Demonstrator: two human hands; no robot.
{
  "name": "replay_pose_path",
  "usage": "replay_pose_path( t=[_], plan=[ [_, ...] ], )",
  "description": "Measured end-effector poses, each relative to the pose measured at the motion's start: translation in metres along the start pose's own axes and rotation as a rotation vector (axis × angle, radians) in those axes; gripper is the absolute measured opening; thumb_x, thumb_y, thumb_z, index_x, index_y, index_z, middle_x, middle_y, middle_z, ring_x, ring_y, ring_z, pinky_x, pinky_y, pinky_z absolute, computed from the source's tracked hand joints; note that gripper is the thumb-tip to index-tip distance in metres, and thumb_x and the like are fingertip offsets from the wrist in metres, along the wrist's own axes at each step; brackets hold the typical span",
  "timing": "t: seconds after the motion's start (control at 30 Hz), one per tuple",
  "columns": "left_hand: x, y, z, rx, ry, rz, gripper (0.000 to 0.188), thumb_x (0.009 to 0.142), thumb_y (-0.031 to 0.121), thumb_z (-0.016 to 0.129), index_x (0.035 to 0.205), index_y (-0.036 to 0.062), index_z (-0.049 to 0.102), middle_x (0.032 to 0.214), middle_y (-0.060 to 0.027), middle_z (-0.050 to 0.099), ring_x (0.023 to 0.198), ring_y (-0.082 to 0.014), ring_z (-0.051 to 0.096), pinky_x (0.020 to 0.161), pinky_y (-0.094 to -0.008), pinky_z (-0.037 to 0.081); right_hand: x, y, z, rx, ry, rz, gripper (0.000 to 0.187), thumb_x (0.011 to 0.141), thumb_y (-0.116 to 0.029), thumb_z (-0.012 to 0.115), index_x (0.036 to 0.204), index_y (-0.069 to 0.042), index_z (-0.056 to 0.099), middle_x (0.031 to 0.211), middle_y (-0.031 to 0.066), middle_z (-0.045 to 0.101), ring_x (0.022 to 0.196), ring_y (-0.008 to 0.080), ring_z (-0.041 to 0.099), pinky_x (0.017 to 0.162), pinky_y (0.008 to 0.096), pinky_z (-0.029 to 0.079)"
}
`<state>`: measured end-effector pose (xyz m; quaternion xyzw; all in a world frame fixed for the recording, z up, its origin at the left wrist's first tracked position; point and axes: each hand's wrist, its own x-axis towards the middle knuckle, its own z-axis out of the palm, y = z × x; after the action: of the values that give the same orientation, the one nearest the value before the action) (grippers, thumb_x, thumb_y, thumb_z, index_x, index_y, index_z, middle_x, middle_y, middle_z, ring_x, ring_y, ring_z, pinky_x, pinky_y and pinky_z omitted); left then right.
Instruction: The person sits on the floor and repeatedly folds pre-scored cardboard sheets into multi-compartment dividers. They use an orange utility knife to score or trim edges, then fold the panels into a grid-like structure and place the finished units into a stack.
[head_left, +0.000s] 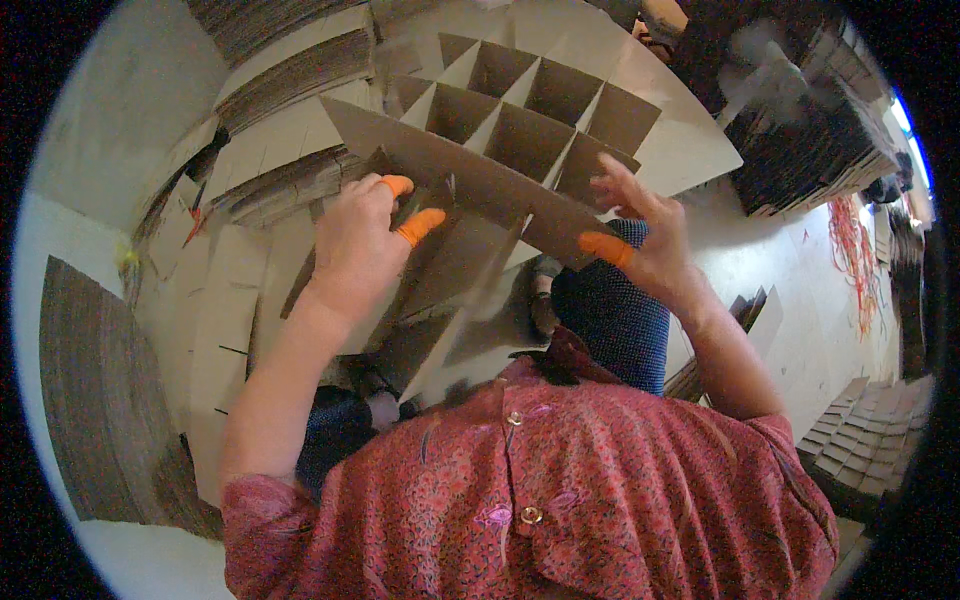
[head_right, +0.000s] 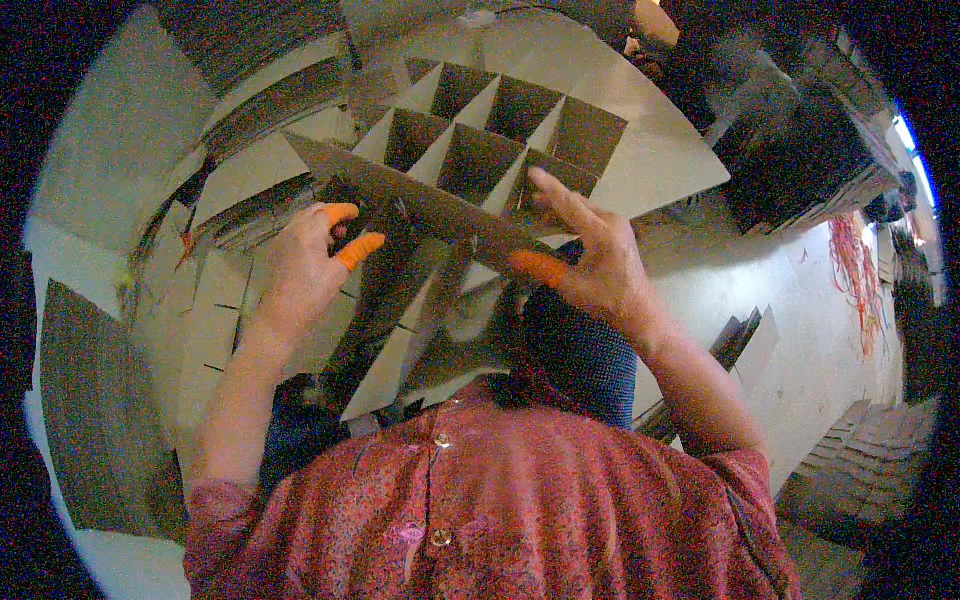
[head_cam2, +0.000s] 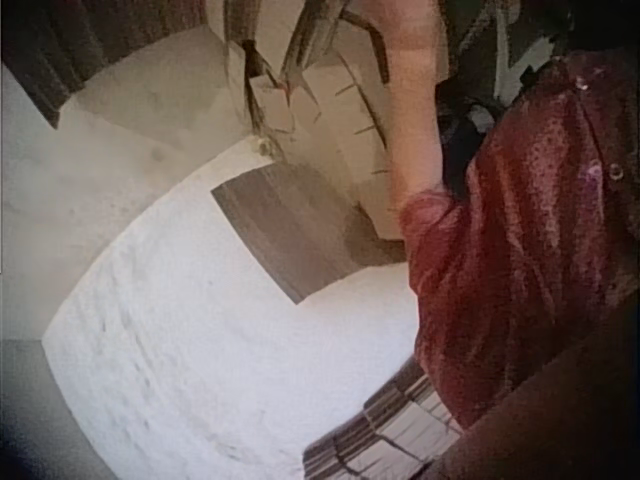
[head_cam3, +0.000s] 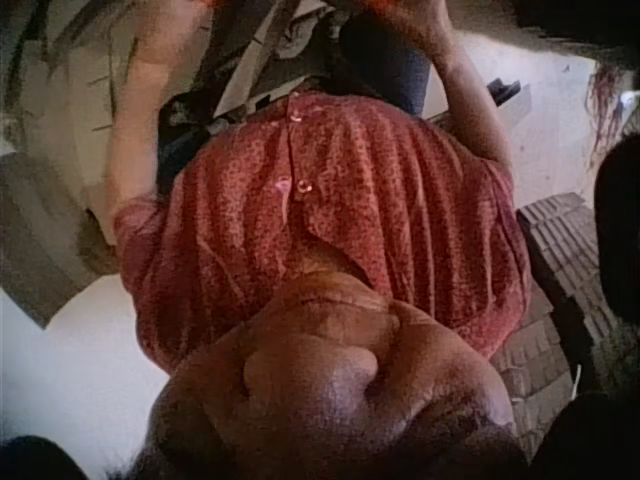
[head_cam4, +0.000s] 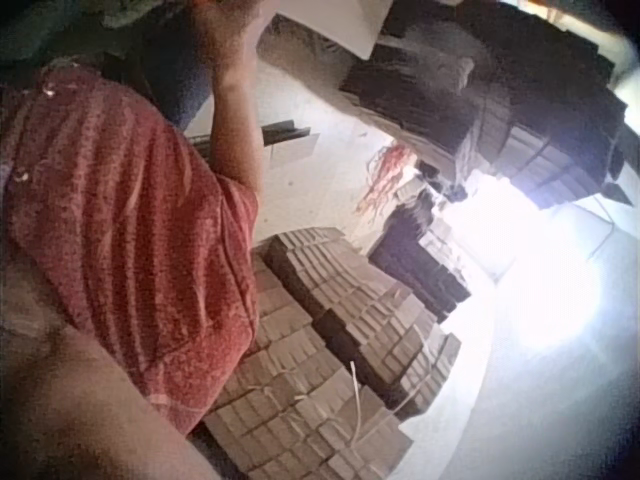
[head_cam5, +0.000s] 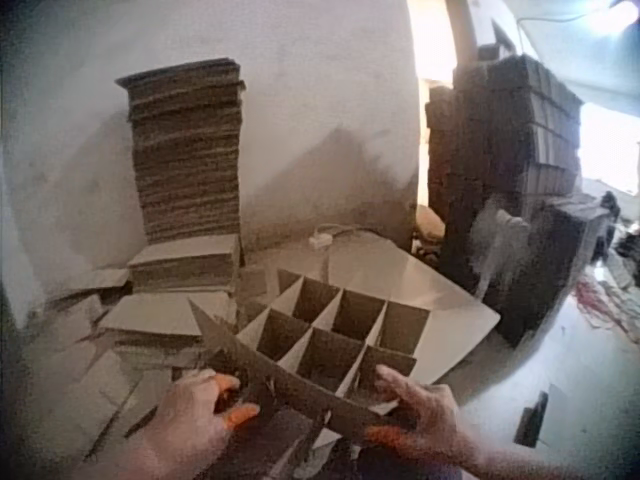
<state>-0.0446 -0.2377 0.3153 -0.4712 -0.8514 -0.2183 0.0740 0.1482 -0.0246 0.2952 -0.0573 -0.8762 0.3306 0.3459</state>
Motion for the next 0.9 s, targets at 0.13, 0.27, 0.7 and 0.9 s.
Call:
replay_pose_path(
  t=[0.13,0.27,0.7,0.9],
  plan=[
    [0.004,-0.007,0.013,0.006,-0.209,-0.11,0.025,0.078,0.023,0.067,0.093,0.0025,0.065,0.082,-0.02,0.064,0.077,-0.0362,0.062,0.066,-0.0438,0.049,0.008,-0.005,-0.004,-0.218,-0.34,0.0,0.066,0.074,-0.004,0.068,0.134,-0.01,0.043,0.095,0.0176,0.066,0.082,0.0319,0.065,0.077,0.0365,0.051],
    [0.007,-0.015,0.023,-0.072,-0.156,-0.112,0.018,0.08,0.017,0.063,0.09,0.0018,0.065,0.076,-0.0211,0.062,0.072,-0.0384,0.061,0.064,-0.0443,0.049,0.011,-0.003,-0.009,-0.195,-0.493,0.026,0.066,0.073,0.004,0.061,0.134,-0.012,0.043,0.094,0.0198,0.064,0.077,0.0352,0.064,0.07,0.04,0.051],
    [0.033,-0.082,0.024,-0.07,-0.077,-0.057,0.029,0.075,0.007,0.064,0.101,-0.0029,0.059,0.087,-0.0235,0.061,0.084,-0.0384,0.059,0.073,-0.0451,0.048,0.006,0.002,-0.001,-0.27,-0.465,0.008,0.062,0.077,0.004,0.056,0.135,-0.014,0.042,0.082,0.017,0.061,0.067,0.0347,0.06,0.062,0.0409,0.048],
    [0.043,-0.067,0.025,0.144,-0.09,-0.089,0.029,0.071,0.001,0.059,0.1,-0.0011,0.06,0.085,-0.0252,0.062,0.083,-0.0391,0.06,0.074,-0.0464,0.048,0.01,0.001,-0.013,-0.284,-0.53,0.043,0.062,0.077,0.005,0.053,0.135,-0.014,0.042,0.081,0.018,0.059,0.066,0.036,0.058,0.063,0.0401,0.047]
  ],
)
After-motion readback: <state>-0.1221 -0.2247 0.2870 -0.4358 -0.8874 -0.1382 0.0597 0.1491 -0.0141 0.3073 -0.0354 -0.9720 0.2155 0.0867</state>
